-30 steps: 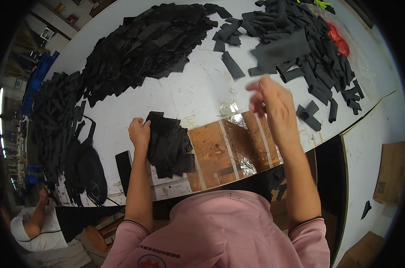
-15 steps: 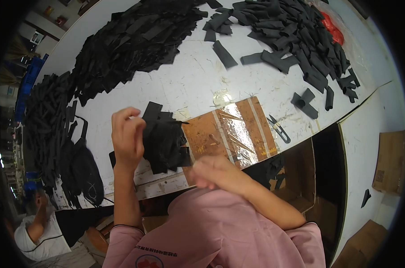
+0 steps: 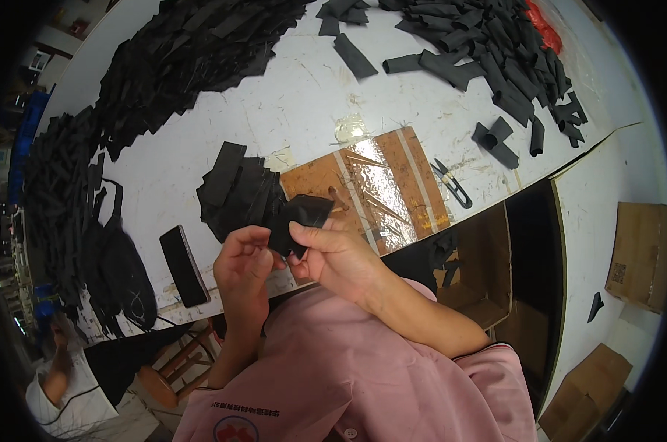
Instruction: The recorder is manually folding and sticking small black foam strips as part of a manufacturing task.
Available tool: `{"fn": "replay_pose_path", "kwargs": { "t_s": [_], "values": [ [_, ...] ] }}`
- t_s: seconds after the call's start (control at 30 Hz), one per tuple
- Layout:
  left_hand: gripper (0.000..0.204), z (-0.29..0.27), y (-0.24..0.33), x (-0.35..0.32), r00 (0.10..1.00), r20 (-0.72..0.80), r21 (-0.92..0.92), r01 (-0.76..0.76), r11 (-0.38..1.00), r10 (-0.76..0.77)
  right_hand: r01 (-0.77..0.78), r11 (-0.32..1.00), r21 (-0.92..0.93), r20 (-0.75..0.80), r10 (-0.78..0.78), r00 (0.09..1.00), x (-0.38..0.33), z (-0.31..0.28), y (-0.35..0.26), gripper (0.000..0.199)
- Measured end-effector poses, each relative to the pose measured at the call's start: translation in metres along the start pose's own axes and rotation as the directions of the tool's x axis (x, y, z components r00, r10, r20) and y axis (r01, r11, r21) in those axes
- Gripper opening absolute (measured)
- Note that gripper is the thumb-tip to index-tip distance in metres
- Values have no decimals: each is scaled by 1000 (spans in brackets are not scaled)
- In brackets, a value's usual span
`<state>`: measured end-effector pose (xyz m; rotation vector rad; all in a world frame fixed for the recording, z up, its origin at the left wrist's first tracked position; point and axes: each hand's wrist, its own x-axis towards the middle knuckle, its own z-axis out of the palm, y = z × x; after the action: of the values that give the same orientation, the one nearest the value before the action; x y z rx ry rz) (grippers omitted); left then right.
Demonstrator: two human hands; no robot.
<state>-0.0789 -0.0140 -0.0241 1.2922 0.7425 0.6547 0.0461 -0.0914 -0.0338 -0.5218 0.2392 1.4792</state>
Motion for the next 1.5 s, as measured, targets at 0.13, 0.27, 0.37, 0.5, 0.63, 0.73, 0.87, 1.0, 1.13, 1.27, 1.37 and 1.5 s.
{"fn": "replay_pose_path", "kwargs": {
  "t_s": [0.13, 0.27, 0.37, 0.5, 0.63, 0.73, 0.87, 1.0, 1.13, 1.27, 1.37, 1.5],
  "values": [
    [15, 2, 5, 5, 986, 13, -81, 167, 983, -167, -16, 997, -80, 17, 17, 1000, 0, 1, -1, 10],
    [10, -3, 0, 7, 990, -12, 75, 144, 987, -143, -3, 990, -138, -10, 2, 1000, -1, -2, -3, 12],
    [8, -7, 3, 9, 984, 133, 148, 95, 984, -114, 26, 980, -196, -84, -43, 996, -1, -5, -2, 10],
    [13, 3, 6, 4, 987, 92, 58, 124, 991, -129, 115, 966, -231, -105, -143, 984, 0, -3, 5, 8],
    [20, 10, 1, -2, 994, 78, -130, 82, 988, -72, 181, 965, -190, -102, -203, 974, 1, 5, 8, 7],
    [18, 10, -1, -2, 993, 74, -153, 104, 983, -93, 190, 957, -221, -108, -218, 970, 2, 3, 11, 13],
    [17, 12, 4, 3, 997, 57, -32, 54, 998, -52, 201, 958, -207, -125, -229, 965, 3, 4, 11, 14],
    [13, 15, 6, 5, 996, 13, 2, 89, 996, -89, 193, 954, -228, -147, -230, 962, 5, 6, 12, 14],
    [9, 20, 11, 3, 998, -44, 106, 46, 993, -42, 172, 923, -345, -164, -239, 957, 5, -1, 14, 20],
    [8, 14, -2, 6, 996, -85, 167, -7, 986, 22, 121, 828, -548, -116, -219, 969, 0, 0, 0, 29],
    [8, 6, -3, 9, 996, -83, 257, 4, 966, 17, 84, -476, -875, 397, -608, 687, -18, -7, -9, 37],
    [7, 9, 2, 7, 981, 160, 399, -165, 902, 108, 435, -190, -880, 460, -564, 686, -22, 6, -4, 30]
  ]
}}
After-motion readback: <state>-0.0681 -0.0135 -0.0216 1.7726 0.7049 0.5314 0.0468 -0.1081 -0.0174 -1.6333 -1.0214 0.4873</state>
